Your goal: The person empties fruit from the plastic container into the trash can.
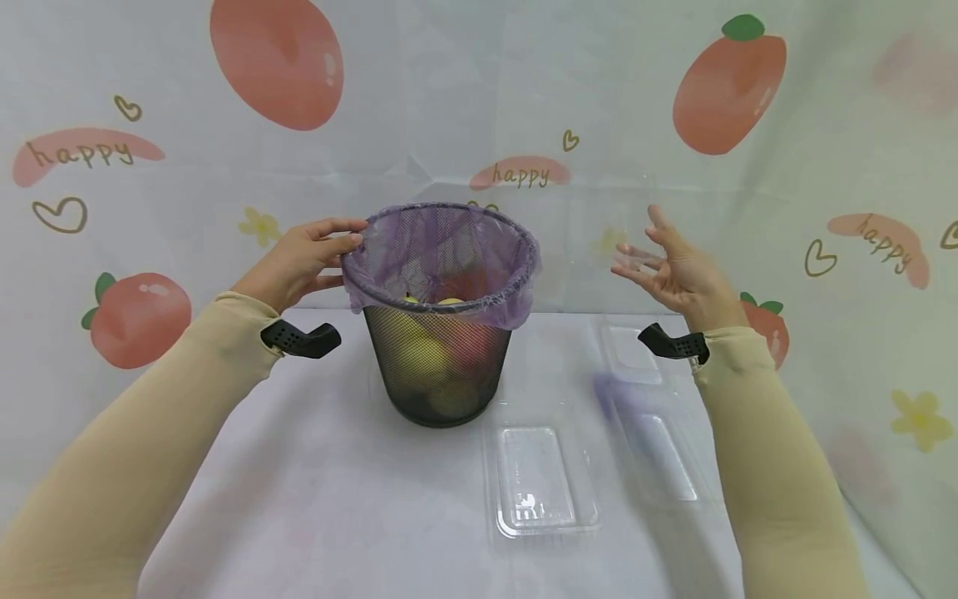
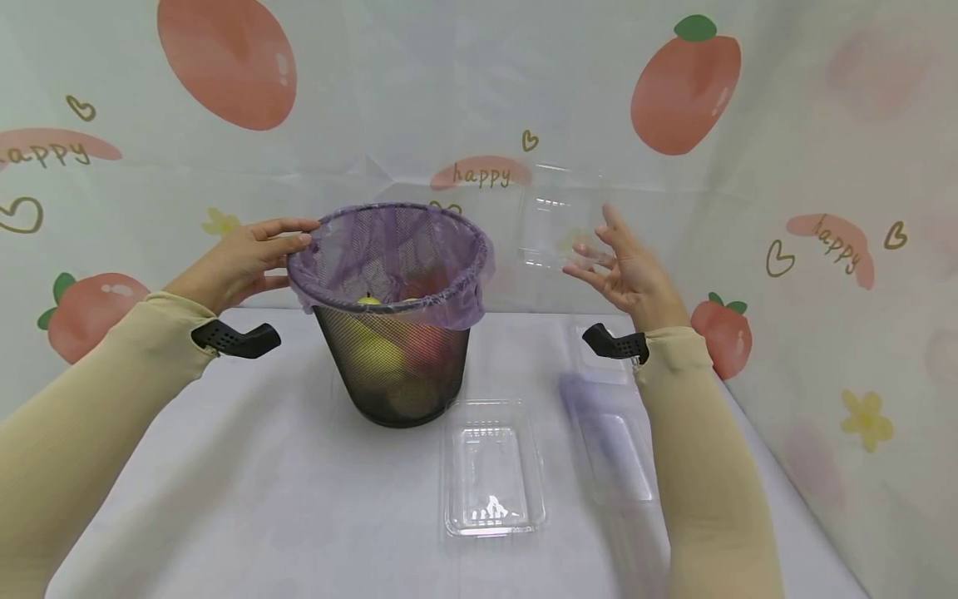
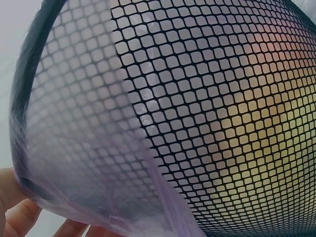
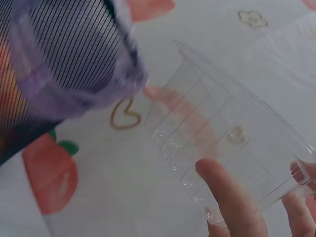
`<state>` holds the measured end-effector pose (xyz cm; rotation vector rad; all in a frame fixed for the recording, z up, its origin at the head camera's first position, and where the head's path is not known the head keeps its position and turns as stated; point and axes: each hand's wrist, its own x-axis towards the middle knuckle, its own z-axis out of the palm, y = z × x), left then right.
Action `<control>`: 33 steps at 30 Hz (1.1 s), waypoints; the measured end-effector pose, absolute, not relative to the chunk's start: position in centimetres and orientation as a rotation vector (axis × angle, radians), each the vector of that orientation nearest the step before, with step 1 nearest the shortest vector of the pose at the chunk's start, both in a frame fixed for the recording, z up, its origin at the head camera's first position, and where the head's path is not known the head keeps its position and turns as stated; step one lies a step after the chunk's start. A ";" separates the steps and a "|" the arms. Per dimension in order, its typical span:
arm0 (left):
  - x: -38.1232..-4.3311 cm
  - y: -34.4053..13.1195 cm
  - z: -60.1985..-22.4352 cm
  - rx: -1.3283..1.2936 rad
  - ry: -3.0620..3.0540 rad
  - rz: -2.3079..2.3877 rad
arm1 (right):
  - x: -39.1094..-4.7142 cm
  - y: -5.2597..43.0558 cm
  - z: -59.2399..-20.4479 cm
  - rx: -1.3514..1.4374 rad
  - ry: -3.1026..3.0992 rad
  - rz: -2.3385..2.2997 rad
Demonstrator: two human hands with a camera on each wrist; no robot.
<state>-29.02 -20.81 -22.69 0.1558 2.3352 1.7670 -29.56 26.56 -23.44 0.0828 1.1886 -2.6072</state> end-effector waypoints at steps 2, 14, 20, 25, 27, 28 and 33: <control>-29.0 -20.8 -22.7 0.166 2.338 1.761 | -29.7 26.9 -24.4 0.102 1.242 -2.572; -28.9 -20.8 -22.6 0.163 2.338 1.761 | -30.4 26.1 -30.0 0.184 1.541 -2.263; -28.9 -20.7 -22.6 0.159 2.336 1.769 | -30.8 25.5 -32.8 0.116 1.637 -2.145; -28.9 -20.7 -22.6 0.156 2.338 1.770 | -30.9 25.2 -34.5 0.061 1.702 -2.066; -28.9 -20.7 -22.6 0.155 2.338 1.770 | -31.0 25.0 -35.0 0.097 1.723 -2.047; -28.9 -20.7 -22.6 0.155 2.338 1.770 | -31.0 24.7 -35.2 0.113 1.736 -2.032; -28.9 -20.7 -22.6 0.145 2.339 1.763 | -31.1 23.9 -36.1 0.205 1.705 -2.023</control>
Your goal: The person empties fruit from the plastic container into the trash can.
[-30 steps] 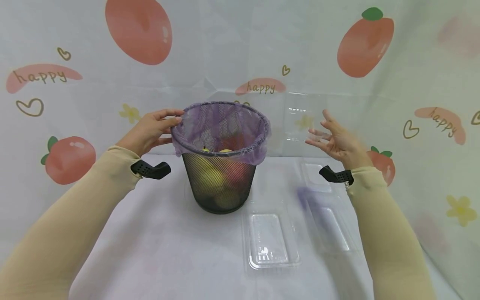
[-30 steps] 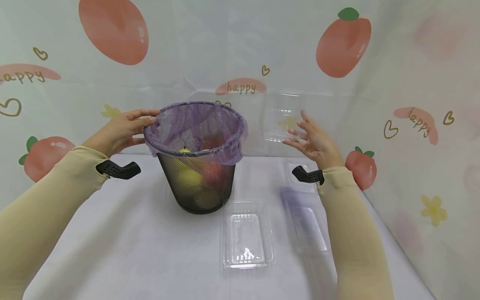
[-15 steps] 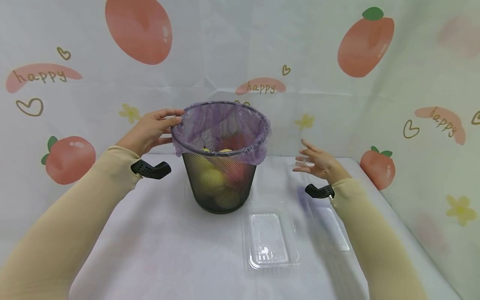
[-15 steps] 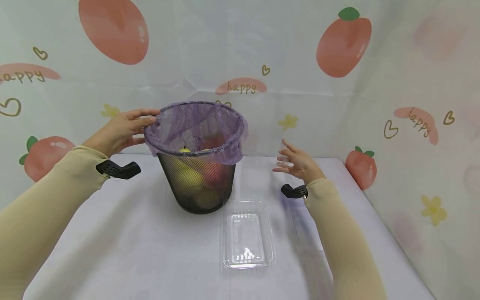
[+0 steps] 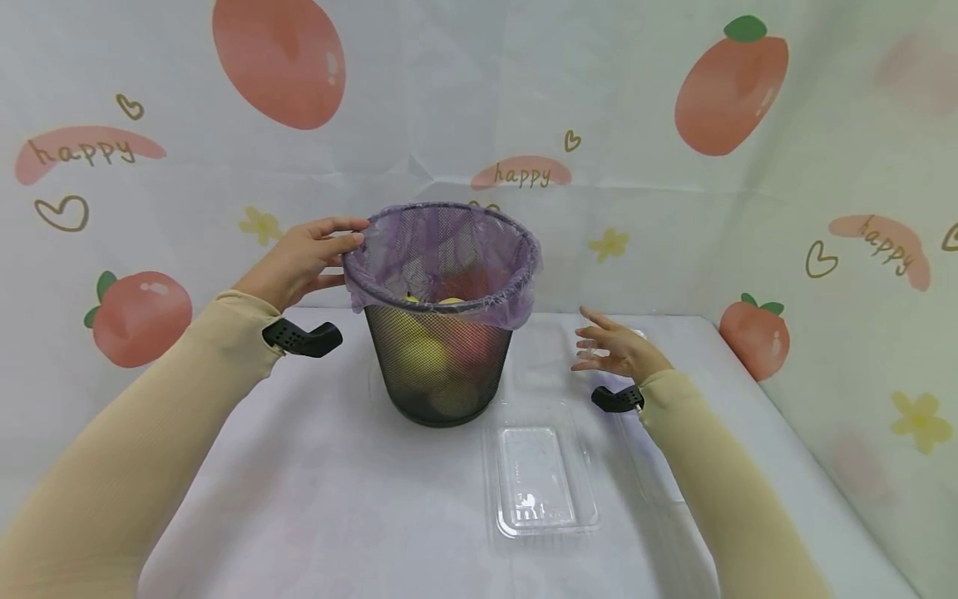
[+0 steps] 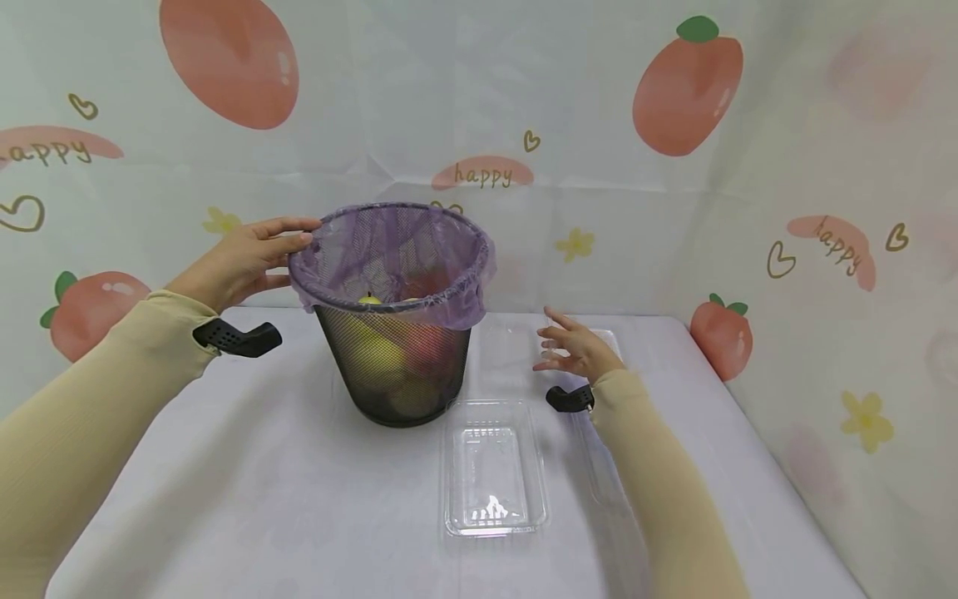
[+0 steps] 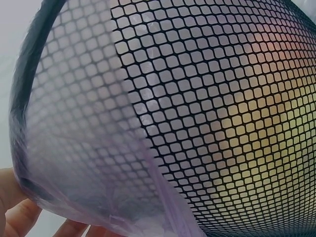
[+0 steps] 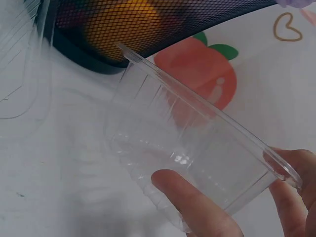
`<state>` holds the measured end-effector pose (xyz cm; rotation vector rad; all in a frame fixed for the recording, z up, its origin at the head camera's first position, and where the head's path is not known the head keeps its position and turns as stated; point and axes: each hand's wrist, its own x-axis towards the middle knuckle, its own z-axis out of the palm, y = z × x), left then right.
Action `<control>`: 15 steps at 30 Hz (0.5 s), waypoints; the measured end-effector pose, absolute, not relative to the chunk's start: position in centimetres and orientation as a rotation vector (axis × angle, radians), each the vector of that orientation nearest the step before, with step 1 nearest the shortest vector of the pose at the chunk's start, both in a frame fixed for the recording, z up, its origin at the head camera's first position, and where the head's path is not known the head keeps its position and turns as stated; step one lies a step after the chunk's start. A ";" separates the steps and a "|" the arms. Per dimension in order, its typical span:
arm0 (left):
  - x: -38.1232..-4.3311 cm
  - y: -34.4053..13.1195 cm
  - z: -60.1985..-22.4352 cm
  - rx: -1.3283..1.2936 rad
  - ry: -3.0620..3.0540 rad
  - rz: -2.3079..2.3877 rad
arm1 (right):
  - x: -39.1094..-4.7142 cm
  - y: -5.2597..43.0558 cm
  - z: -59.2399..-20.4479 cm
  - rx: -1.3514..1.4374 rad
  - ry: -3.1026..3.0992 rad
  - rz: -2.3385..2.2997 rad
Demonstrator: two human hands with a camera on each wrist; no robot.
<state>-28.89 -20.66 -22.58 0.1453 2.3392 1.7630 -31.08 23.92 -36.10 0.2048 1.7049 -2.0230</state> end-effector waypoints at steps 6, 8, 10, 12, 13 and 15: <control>-28.9 -20.6 -22.6 0.154 2.348 1.749 | -31.2 23.3 -37.1 0.216 1.703 -1.982; -28.9 -20.6 -22.7 0.151 2.340 1.760 | -31.2 23.3 -37.3 0.222 1.695 -1.975; -28.9 -20.6 -22.7 0.147 2.331 1.770 | -31.3 23.2 -37.3 0.223 1.688 -1.964; -28.9 -20.6 -22.6 0.151 2.335 1.766 | -31.2 23.2 -37.2 0.220 1.692 -1.945; -28.9 -20.6 -22.6 0.154 2.340 1.761 | -31.2 23.2 -37.2 0.214 1.697 -1.932; -28.9 -20.7 -22.6 0.164 2.348 1.752 | -31.3 23.3 -37.1 0.200 1.736 -1.885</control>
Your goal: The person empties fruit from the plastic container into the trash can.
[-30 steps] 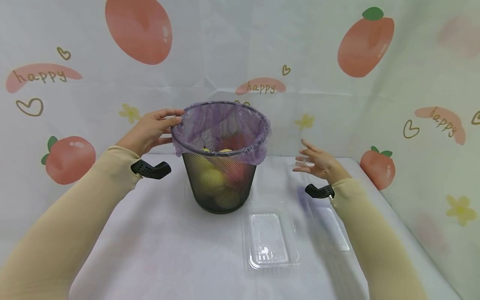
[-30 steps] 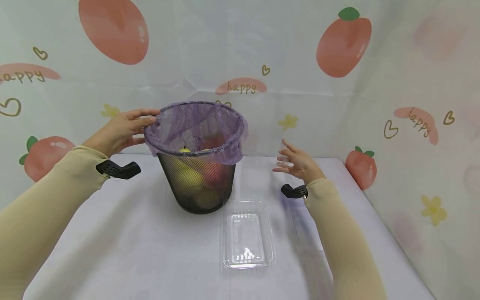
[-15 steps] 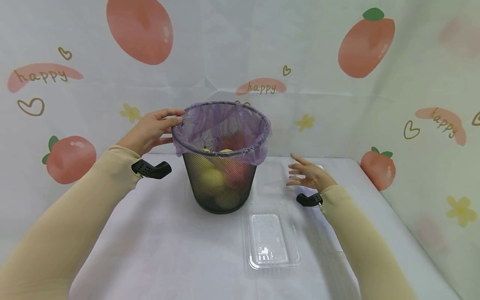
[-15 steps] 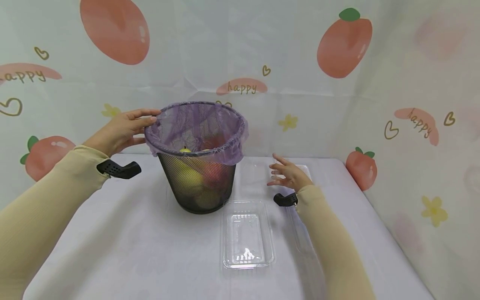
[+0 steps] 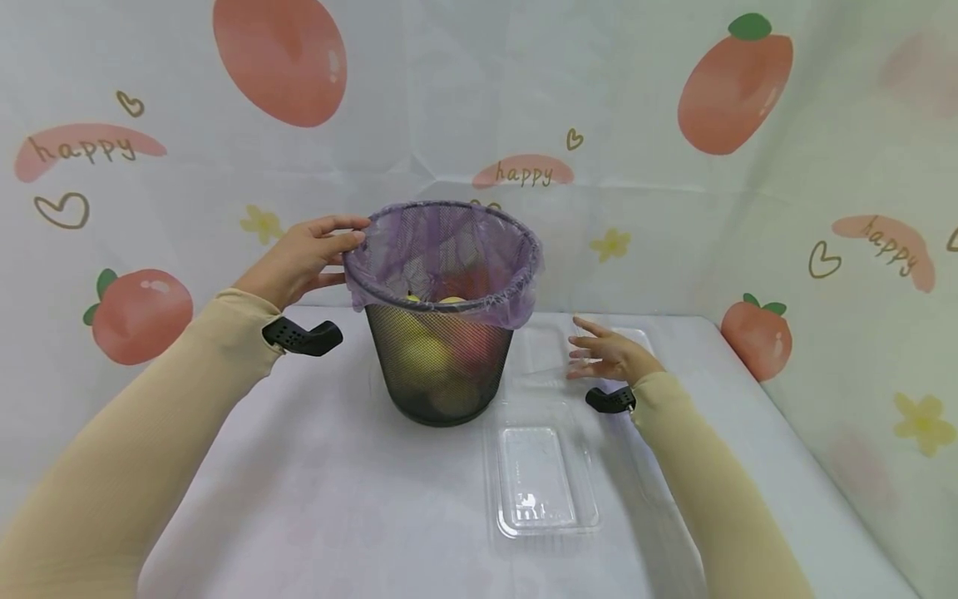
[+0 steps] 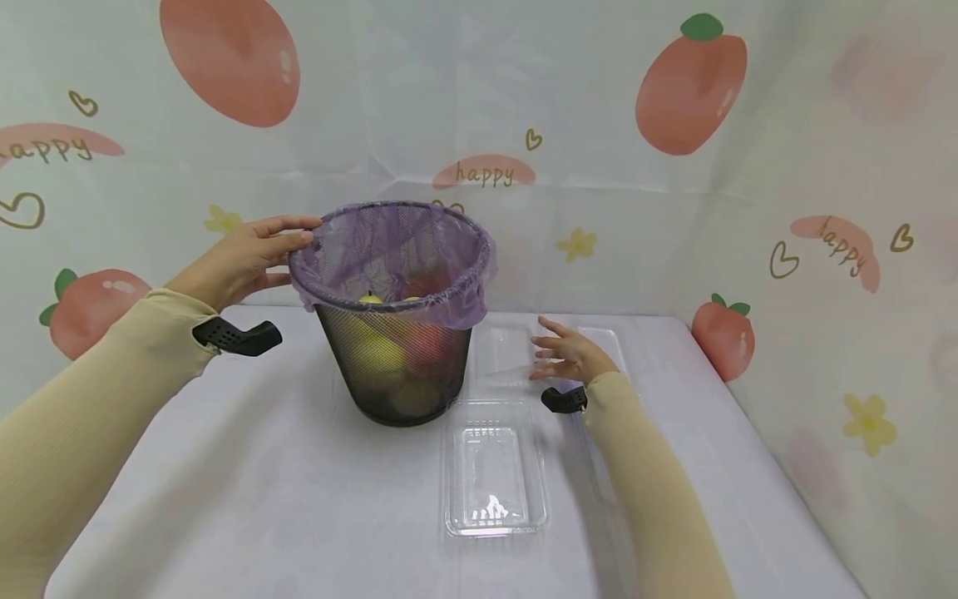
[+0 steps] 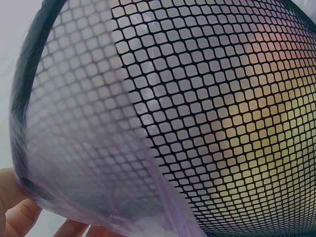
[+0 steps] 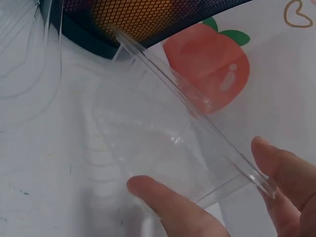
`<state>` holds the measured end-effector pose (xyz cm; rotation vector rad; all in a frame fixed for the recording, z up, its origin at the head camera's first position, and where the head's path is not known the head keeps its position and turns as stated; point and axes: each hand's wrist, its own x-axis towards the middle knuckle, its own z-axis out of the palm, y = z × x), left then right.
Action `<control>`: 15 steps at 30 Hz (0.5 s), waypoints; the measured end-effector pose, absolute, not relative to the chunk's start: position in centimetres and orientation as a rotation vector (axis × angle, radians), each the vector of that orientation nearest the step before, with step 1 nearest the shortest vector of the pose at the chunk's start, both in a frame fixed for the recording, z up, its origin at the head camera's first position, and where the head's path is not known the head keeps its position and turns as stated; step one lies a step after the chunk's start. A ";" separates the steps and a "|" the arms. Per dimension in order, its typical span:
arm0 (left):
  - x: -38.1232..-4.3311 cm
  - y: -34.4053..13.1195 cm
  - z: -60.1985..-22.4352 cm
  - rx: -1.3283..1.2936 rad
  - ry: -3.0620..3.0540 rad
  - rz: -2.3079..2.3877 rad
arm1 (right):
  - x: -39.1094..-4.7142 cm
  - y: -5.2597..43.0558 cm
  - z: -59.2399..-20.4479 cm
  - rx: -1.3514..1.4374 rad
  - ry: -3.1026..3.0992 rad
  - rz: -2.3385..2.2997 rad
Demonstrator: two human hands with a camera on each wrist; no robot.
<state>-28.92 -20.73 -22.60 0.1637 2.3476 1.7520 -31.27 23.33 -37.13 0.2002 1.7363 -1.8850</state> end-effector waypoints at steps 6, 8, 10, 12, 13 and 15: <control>-28.9 -20.8 -22.6 0.170 2.347 1.749 | -31.8 23.7 -38.5 0.212 1.829 -1.777; -28.9 -20.8 -22.6 0.165 2.342 1.756 | -31.9 23.8 -38.8 0.214 1.822 -1.782; -28.9 -20.7 -22.6 0.160 2.337 1.762 | -31.9 23.8 -38.8 0.213 1.819 -1.783; -28.9 -20.6 -22.6 0.155 2.335 1.764 | -32.0 23.7 -38.8 0.210 1.814 -1.785; -28.9 -20.7 -22.6 0.157 2.335 1.762 | -32.0 23.7 -38.8 0.218 1.816 -1.786; -28.9 -20.7 -22.6 0.159 2.336 1.762 | -32.0 23.5 -38.7 0.228 1.830 -1.781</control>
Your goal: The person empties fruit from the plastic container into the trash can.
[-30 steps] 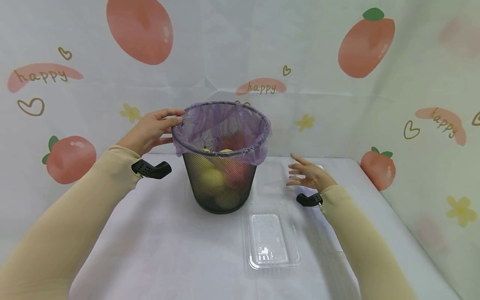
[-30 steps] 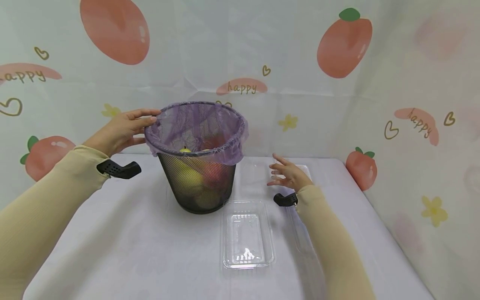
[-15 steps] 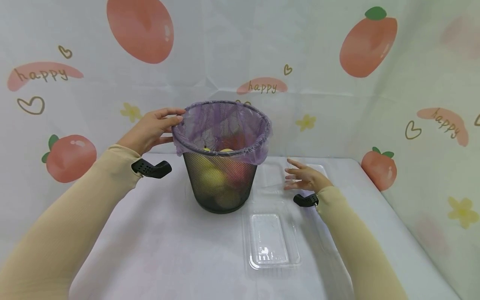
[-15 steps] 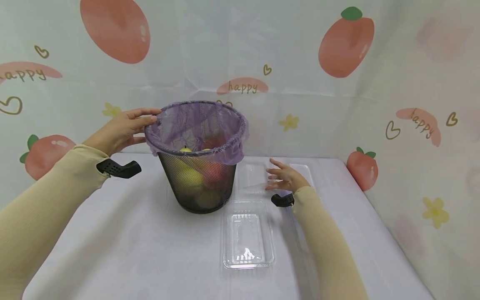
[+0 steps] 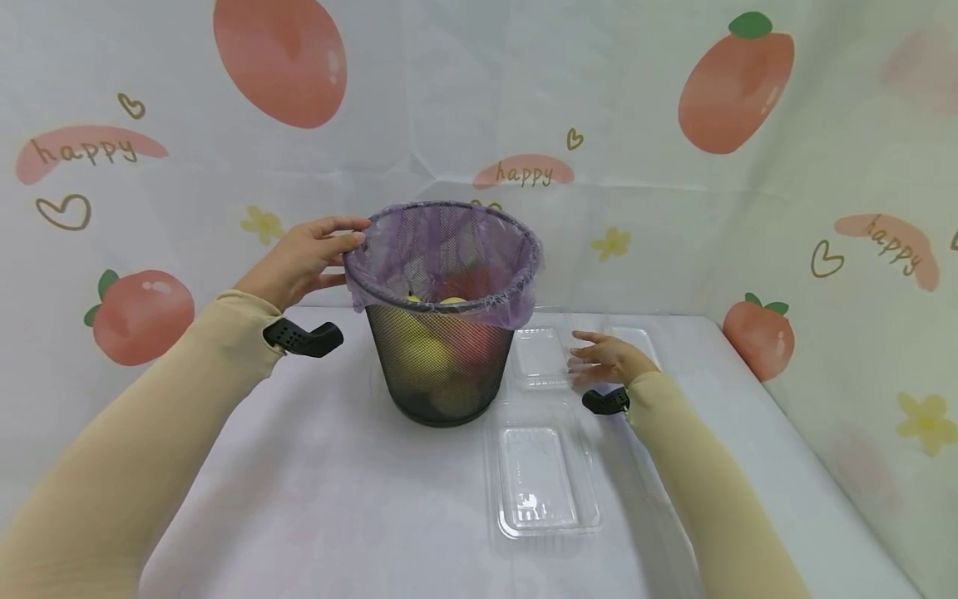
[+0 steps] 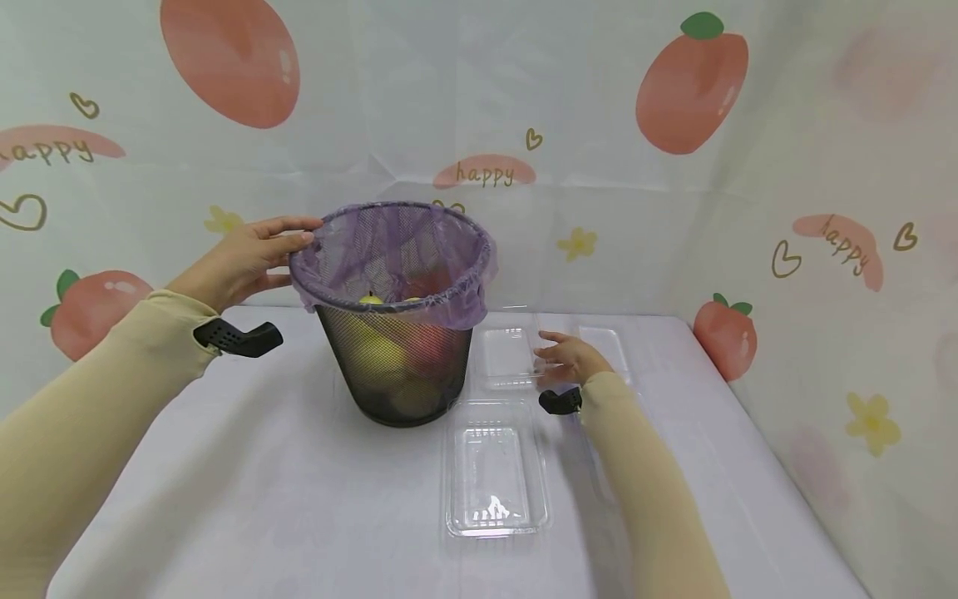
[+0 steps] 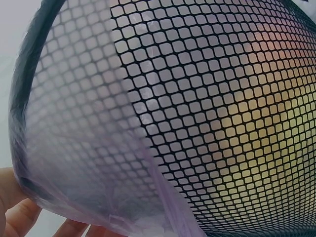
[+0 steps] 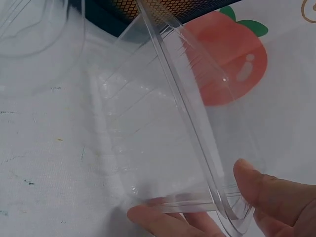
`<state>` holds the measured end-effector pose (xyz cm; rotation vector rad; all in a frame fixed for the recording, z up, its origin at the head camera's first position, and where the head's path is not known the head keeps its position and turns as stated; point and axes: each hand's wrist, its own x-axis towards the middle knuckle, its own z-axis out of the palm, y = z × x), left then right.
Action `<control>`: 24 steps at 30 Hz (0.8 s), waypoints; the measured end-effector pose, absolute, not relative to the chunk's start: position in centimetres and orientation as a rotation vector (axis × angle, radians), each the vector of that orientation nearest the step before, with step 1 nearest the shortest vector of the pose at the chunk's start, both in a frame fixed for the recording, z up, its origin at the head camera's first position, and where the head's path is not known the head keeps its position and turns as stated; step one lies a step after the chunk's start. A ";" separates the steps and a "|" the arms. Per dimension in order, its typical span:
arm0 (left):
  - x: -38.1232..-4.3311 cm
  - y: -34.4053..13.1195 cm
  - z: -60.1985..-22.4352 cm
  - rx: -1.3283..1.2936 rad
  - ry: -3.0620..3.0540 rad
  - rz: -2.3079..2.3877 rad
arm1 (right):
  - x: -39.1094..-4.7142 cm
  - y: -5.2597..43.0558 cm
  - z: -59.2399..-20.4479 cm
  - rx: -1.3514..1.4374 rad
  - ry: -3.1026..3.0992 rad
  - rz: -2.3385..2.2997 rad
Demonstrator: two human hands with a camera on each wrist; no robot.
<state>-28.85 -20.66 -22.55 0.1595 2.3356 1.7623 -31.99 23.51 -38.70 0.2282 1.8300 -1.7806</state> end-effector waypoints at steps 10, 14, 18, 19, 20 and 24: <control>-28.9 -20.8 -22.6 0.160 2.339 1.761 | -31.9 23.2 -38.5 0.295 1.895 -1.714; -28.8 -20.8 -22.6 0.171 2.335 1.759 | -32.0 23.1 -38.6 0.305 1.905 -1.699; -28.8 -20.8 -22.6 0.181 2.332 1.759 | -32.0 23.1 -38.7 0.320 1.903 -1.694; -28.8 -20.8 -22.6 0.181 2.328 1.762 | -32.0 23.1 -38.7 0.319 1.903 -1.692; -28.8 -20.8 -22.6 0.180 2.324 1.765 | -32.1 23.1 -38.7 0.325 1.903 -1.692; -28.8 -20.7 -22.6 0.172 2.316 1.775 | -32.1 23.0 -38.7 0.316 1.895 -1.706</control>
